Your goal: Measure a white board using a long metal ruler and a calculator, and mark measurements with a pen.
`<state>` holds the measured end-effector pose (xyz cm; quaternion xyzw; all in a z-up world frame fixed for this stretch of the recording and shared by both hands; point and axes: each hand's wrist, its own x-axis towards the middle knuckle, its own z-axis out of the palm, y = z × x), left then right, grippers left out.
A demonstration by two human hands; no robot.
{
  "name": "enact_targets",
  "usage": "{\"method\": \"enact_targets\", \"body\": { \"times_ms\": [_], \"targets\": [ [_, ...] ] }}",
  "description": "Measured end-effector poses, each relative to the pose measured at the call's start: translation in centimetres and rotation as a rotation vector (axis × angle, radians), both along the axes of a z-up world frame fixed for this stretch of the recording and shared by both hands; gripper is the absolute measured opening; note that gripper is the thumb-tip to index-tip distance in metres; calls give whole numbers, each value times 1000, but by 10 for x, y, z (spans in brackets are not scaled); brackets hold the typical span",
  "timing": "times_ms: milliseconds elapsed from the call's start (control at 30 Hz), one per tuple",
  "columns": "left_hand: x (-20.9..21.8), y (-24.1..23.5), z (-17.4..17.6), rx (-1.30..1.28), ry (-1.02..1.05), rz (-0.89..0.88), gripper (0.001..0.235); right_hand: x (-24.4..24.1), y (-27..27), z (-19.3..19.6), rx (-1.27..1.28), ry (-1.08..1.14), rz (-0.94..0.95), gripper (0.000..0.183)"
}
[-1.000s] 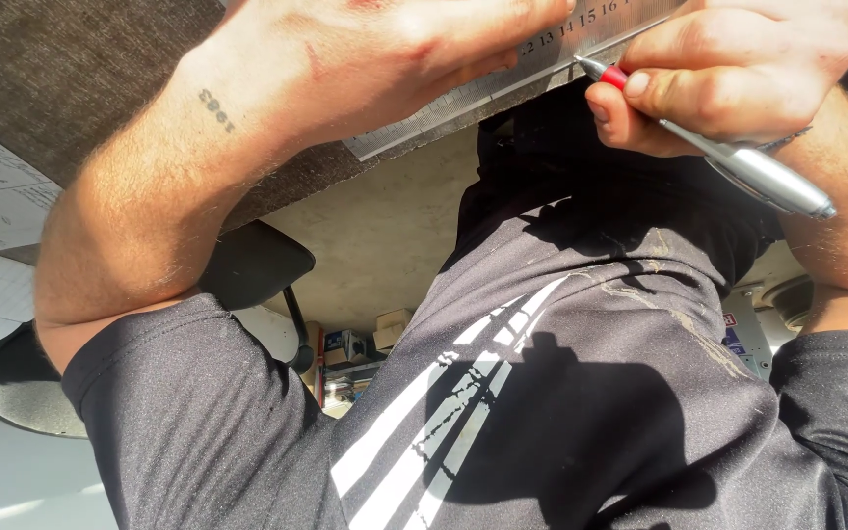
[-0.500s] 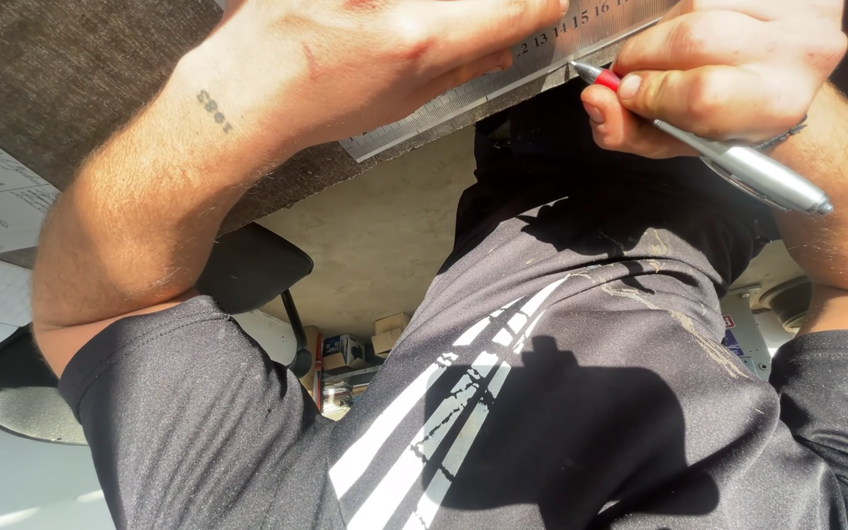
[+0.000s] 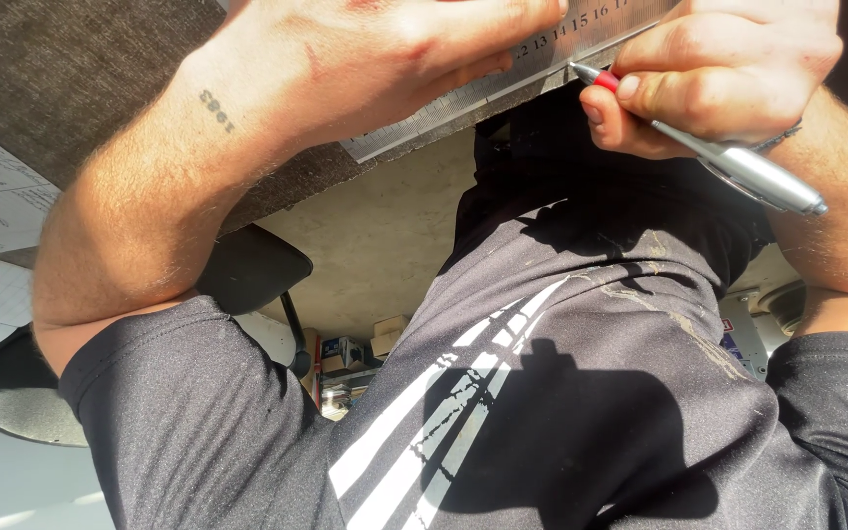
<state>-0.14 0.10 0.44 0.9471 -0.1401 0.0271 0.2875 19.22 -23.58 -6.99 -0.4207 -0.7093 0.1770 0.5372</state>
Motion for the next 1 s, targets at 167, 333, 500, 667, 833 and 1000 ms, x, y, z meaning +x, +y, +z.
{"method": "enact_targets", "body": {
  "times_ms": [167,333,500,667,833,1000],
  "targets": [
    [1,0,-5,-22,3,-3,24,-1,0,2,0,0,-24,24],
    [2,1,-1,63,-30,-4,27,-1,-3,2,-27,-5,-35,26],
    [1,0,-2,-53,17,-13,29,0,-2,1,-18,9,-18,27],
    [2,1,-3,-38,8,-12,26,2,-2,1,-2,-15,-14,24],
    [2,1,-4,67,-34,-3,25,-1,-2,4,-20,-6,-40,25],
    [2,1,-3,51,-41,-6,26,-2,-2,2,-10,2,-51,24]
  ]
}}
